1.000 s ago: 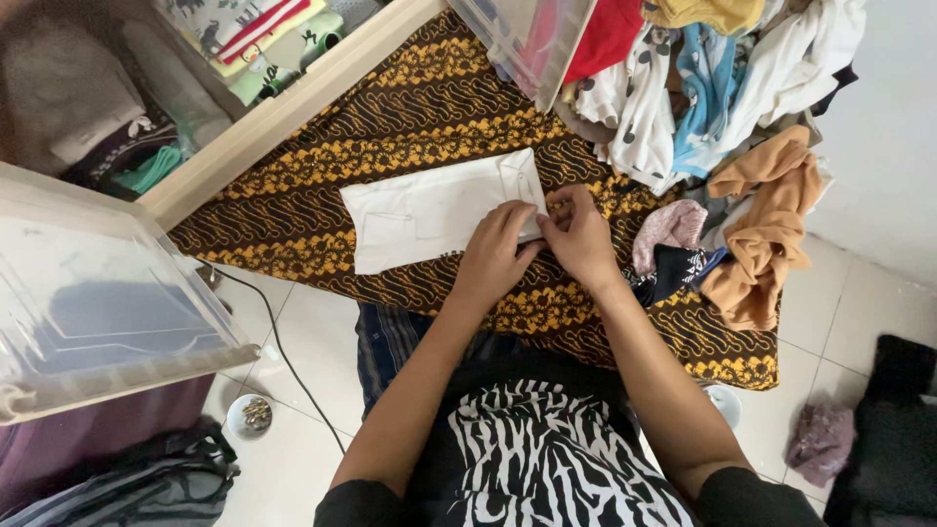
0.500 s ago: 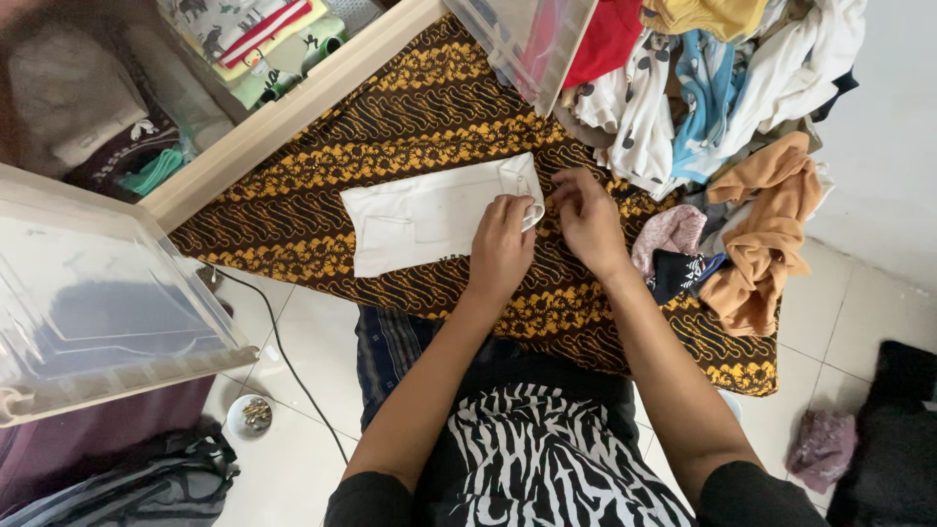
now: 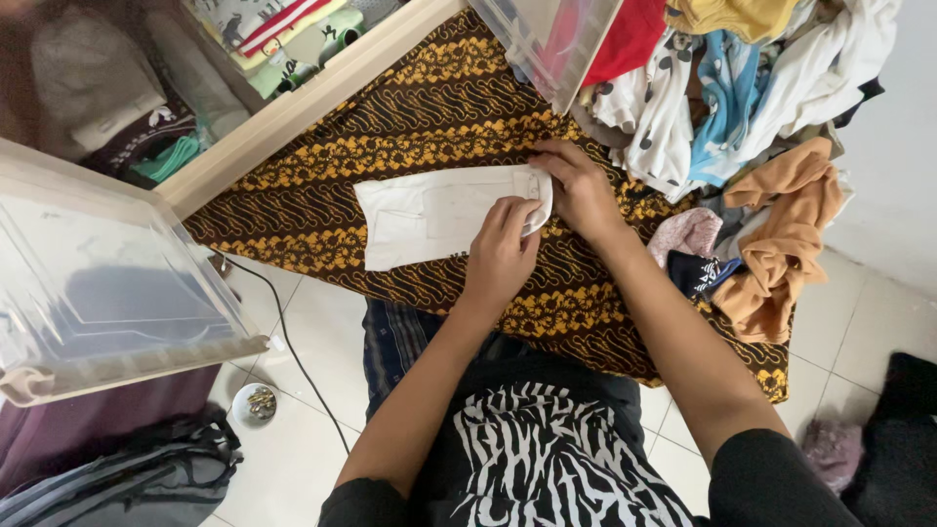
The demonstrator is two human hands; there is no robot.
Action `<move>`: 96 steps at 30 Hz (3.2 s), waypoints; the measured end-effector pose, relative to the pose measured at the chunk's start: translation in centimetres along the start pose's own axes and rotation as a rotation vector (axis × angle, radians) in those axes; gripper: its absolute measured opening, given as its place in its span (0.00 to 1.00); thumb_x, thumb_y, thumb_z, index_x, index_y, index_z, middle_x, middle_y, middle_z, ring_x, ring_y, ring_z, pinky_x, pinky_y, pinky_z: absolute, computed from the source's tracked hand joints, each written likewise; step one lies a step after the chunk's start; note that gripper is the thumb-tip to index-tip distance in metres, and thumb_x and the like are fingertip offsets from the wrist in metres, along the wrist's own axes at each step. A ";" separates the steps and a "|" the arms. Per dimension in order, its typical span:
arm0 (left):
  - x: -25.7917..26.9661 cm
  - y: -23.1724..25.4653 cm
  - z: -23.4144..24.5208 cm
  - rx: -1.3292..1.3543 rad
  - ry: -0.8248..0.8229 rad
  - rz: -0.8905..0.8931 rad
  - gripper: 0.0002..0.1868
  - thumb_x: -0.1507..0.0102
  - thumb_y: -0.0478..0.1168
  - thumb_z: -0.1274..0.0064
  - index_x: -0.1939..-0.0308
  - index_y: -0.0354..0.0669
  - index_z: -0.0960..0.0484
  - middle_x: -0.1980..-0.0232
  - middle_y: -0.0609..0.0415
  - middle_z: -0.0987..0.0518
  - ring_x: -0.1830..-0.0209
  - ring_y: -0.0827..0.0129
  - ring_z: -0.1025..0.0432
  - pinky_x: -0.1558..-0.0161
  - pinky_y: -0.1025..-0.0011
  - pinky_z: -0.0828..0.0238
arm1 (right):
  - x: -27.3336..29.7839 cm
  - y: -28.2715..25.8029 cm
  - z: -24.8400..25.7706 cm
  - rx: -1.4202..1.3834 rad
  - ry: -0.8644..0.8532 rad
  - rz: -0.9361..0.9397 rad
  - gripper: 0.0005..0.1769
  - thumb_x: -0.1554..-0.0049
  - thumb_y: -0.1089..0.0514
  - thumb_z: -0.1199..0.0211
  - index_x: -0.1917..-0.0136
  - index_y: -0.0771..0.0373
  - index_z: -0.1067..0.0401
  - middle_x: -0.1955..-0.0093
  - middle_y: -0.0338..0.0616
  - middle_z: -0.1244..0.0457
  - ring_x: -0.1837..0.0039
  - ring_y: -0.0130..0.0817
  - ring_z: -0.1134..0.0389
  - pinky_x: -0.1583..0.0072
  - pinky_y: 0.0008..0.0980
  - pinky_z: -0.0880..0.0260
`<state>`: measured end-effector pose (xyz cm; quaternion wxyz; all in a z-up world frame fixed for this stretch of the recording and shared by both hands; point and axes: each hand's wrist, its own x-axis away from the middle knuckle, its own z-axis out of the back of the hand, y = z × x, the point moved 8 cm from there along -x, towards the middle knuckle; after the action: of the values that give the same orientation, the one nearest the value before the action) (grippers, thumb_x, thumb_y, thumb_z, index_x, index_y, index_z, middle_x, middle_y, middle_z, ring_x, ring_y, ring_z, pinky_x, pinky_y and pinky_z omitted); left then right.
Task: The person folds baby clothes by hand on a batik cloth, smoothing the fabric and folding in the sides to create small rectangular bundles before placing them into a storage cabinet.
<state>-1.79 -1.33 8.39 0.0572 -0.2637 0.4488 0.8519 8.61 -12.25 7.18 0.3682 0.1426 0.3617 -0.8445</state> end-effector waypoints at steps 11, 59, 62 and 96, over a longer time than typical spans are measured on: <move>1.1 1.1 2.5 0.240 0.038 0.140 0.14 0.35 0.29 0.42 0.46 0.37 0.23 0.48 0.47 0.23 0.52 0.61 0.19 0.55 0.68 0.17 | -0.1 1.1 0.7 -0.454 -0.012 -0.119 0.18 0.45 0.79 0.38 0.44 0.66 0.24 0.36 0.48 0.31 0.30 0.42 0.31 0.27 0.37 0.33; 8.9 -11.0 17.5 -0.098 0.317 0.833 0.11 0.37 0.45 0.39 0.60 0.40 0.19 0.69 0.55 0.16 0.72 0.66 0.22 0.66 0.67 0.27 | -10.2 -9.8 -19.1 -0.371 -0.390 0.048 0.06 0.42 0.66 0.29 0.50 0.67 0.22 0.52 0.46 0.33 0.51 0.38 0.29 0.47 0.35 0.27; 8.9 -11.2 17.4 -0.153 0.245 0.876 0.12 0.36 0.46 0.39 0.60 0.41 0.19 0.69 0.56 0.18 0.72 0.66 0.24 0.68 0.66 0.29 | -9.9 -11.0 -17.2 -0.332 -0.323 0.114 0.07 0.41 0.67 0.32 0.48 0.68 0.23 0.49 0.48 0.32 0.48 0.41 0.29 0.46 0.36 0.27; 1.6 -14.0 10.1 -0.613 -0.252 0.090 0.28 0.25 0.47 0.64 0.24 0.35 0.36 0.19 0.45 0.40 0.16 0.54 0.54 0.20 0.51 0.64 | -0.1 -9.8 -15.2 0.391 -0.194 -0.094 0.33 0.31 0.48 0.51 0.21 0.71 0.45 0.19 0.62 0.51 0.18 0.59 0.54 0.24 0.65 0.60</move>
<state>-2.49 14.74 1.93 -0.0071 -0.1412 0.1724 0.9748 1.20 3.22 1.60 0.3266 0.1124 0.1603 -0.9247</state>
